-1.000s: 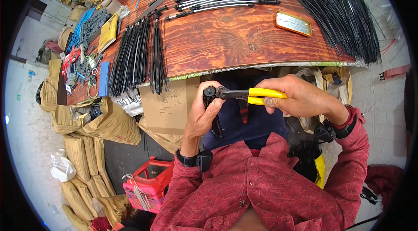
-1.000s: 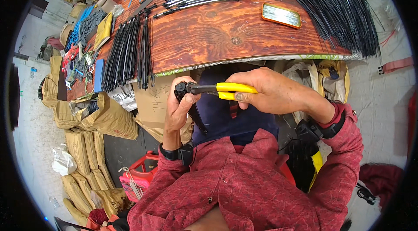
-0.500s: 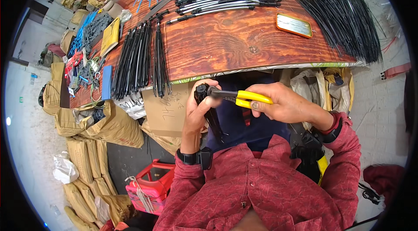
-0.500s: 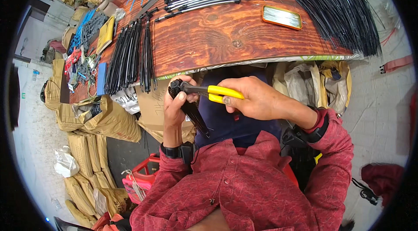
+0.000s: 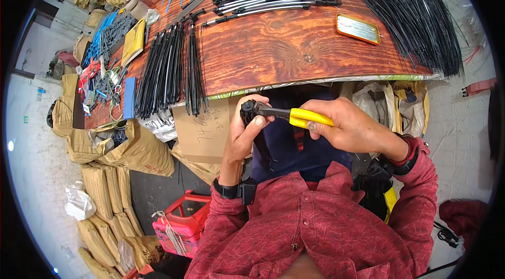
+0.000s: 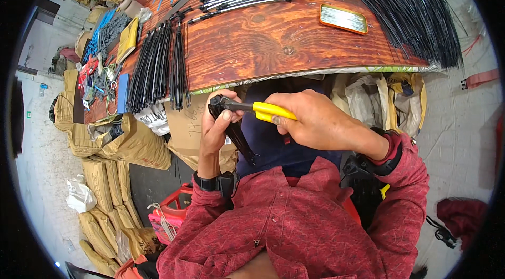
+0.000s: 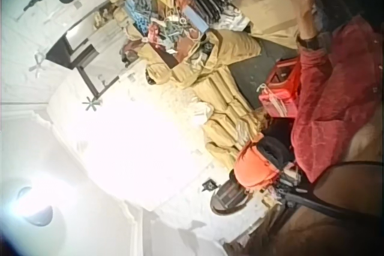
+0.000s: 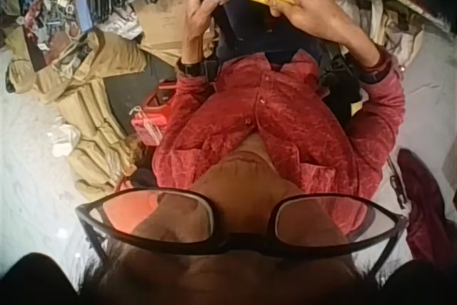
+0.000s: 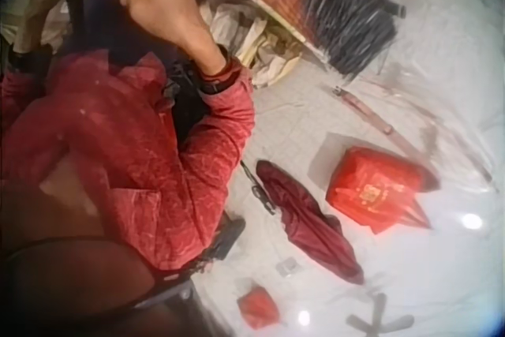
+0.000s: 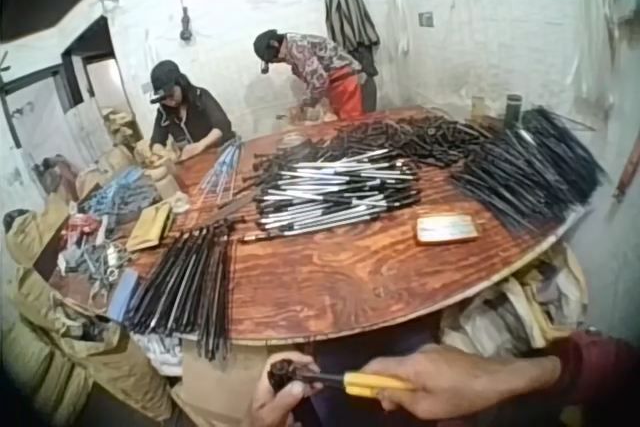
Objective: Assembling black wires by attaching small components and using pliers to crimp or secure them.
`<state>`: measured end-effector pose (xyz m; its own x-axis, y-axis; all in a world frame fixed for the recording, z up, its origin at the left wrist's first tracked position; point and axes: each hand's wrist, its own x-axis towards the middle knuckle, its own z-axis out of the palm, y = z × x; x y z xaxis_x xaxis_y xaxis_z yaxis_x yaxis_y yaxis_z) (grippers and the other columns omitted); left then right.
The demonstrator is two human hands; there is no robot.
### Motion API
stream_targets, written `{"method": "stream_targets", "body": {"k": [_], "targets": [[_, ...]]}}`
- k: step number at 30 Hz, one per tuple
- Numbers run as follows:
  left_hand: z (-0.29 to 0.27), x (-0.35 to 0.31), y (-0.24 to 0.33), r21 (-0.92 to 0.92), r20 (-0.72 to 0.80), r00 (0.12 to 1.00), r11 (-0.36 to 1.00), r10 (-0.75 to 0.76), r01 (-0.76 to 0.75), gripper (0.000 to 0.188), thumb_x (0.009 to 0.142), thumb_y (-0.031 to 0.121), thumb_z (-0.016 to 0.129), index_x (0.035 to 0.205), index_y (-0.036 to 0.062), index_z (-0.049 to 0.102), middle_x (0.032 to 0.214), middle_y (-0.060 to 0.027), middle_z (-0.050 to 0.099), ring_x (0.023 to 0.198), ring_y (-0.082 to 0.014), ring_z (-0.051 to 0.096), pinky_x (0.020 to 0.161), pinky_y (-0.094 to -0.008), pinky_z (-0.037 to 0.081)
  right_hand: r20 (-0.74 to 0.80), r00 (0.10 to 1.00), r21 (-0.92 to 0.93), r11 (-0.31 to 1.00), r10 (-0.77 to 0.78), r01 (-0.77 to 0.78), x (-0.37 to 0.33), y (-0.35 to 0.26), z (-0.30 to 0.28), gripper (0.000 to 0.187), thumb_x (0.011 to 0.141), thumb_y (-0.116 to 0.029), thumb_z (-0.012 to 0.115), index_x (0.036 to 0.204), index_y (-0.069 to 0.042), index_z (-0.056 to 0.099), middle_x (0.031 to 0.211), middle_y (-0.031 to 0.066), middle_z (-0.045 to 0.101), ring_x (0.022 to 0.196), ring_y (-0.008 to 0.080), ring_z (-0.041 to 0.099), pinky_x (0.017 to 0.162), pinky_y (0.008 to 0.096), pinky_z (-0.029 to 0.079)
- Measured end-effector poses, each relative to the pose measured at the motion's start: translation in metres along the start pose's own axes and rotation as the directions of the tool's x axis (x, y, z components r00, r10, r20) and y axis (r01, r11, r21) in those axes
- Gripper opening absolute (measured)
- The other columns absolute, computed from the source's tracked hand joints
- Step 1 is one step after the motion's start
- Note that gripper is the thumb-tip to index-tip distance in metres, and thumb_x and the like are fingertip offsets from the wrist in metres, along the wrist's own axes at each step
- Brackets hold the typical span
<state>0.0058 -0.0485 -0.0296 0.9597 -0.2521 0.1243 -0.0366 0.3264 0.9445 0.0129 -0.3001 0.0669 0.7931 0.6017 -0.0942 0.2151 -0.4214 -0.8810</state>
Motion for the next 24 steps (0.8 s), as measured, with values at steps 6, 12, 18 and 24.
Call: {"method": "stream_targets", "body": {"k": [6,12,18,24], "targets": [[-0.009,-0.008,-0.012,0.023,-0.145,0.989,0.999,-0.029,0.033,0.035,0.100,0.014,0.060,0.132,0.0019,0.050,0.109,-0.0050,0.058,0.102,-0.0147,0.059,0.091,-0.0301,0.053,-0.074,0.997,-0.111,0.994,-0.026,0.018,0.006,0.012,0.016,0.022,0.090,-0.015,0.067,0.111,-0.010,0.064,0.086,0.0167,0.072,0.080,0.0397,0.070,0.067,0.0496,0.053],[-0.022,0.010,-0.018,0.175,-0.281,0.945,0.977,0.167,-0.120,0.036,0.101,0.012,0.056,0.135,0.0030,0.048,0.097,-0.0041,0.058,0.084,-0.0112,0.055,0.073,-0.0250,0.046,-0.311,0.936,-0.331,0.942,-0.166,0.057,0.023,0.064,-0.016,0.022,0.091,-0.012,0.062,0.112,-0.008,0.065,0.087,0.0159,0.071,0.079,0.0365,0.070,0.069,0.0464,0.054],[-0.036,0.013,0.013,-0.077,-0.467,0.850,0.946,0.245,-0.314,0.037,0.101,0.013,0.058,0.136,0.0051,0.046,0.093,0.0009,0.051,0.072,-0.0067,0.046,0.063,-0.0232,0.040,-0.411,0.794,-0.789,0.611,-0.448,-0.064,0.047,0.124,-0.026,0.036,0.083,-0.022,0.075,0.116,-0.013,0.064,0.101,0.0104,0.064,0.098,0.0325,0.064,0.078,0.0464,0.051],[-0.054,0.030,0.044,-0.634,-0.414,0.871,0.603,0.265,-0.485,0.026,0.108,0.016,0.051,0.131,0.0033,0.048,0.091,0.0003,0.045,0.075,-0.0098,0.041,0.065,-0.0253,0.038,-0.387,0.699,-0.728,0.665,-0.602,0.169,0.027,0.127,0.004,0.031,0.083,-0.016,0.074,0.111,-0.007,0.064,0.114,0.0107,0.064,0.108,0.0315,0.059,0.089,0.0446,0.050]]}}
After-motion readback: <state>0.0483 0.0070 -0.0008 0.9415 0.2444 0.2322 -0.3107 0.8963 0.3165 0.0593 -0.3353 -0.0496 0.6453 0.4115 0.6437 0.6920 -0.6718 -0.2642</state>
